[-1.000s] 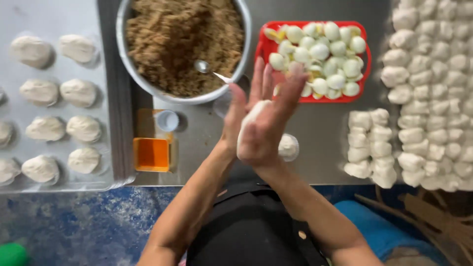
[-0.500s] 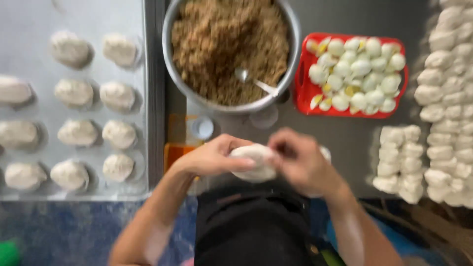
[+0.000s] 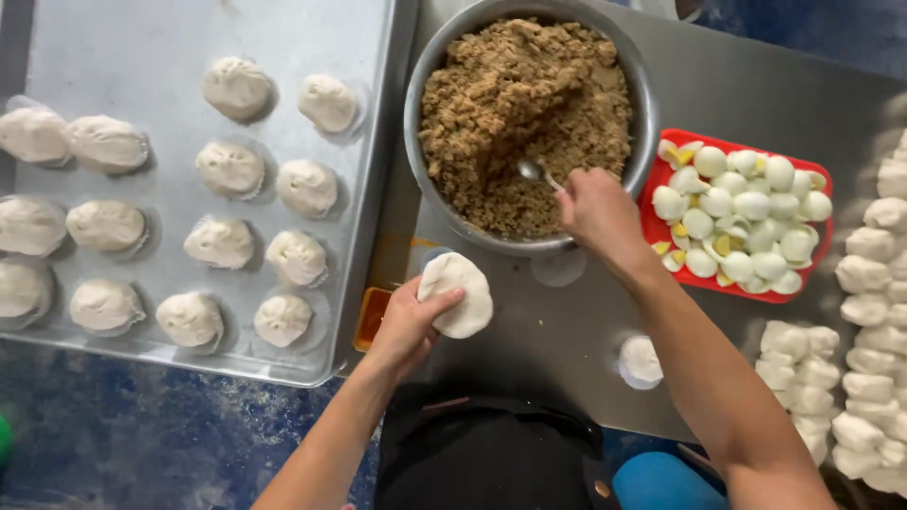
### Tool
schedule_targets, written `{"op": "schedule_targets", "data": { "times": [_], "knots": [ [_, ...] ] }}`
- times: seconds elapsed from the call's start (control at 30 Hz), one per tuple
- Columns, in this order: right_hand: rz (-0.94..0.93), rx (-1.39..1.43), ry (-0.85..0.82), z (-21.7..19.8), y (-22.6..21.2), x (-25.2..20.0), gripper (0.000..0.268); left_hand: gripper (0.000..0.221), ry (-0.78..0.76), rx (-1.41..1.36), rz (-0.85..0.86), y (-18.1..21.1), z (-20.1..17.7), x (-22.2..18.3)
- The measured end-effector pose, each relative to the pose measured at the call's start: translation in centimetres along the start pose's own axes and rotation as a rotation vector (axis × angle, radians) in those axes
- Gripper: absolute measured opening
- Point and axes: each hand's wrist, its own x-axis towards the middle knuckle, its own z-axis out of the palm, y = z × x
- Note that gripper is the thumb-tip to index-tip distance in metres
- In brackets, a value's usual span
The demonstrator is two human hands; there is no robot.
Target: Assembling and shaping dough buns with meat filling and boiled egg.
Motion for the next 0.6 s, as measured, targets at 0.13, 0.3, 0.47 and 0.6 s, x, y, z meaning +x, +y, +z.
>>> {"op": "schedule_targets", "data": {
  "times": [0.13, 0.3, 0.47, 0.6],
  "knots": [
    [-0.083, 0.237, 0.149, -3.6, -4.3, 2.1, 0.017, 0.038, 0.17, 0.0, 0.056, -1.5, -2.6, 3.8],
    [-0.219, -0.05, 0.226, 0.0, -6.3, 5.1, 0.035, 0.03, 0.173, -0.143, 0.119, -3.0, -3.0, 9.0],
    [-0.341, -0.223, 0.132, 1.9, -4.0, 1.0, 0.045, 0.027, 0.153, -0.086, 0.093, 0.5, -1.3, 7.1],
    [-0.235, -0.21, 0.058, -0.5, -1.7, -1.1, 0.042, 0.028, 0.12, -0.105, 0.111, -0.4, -2.8, 7.5]
  ]
}}
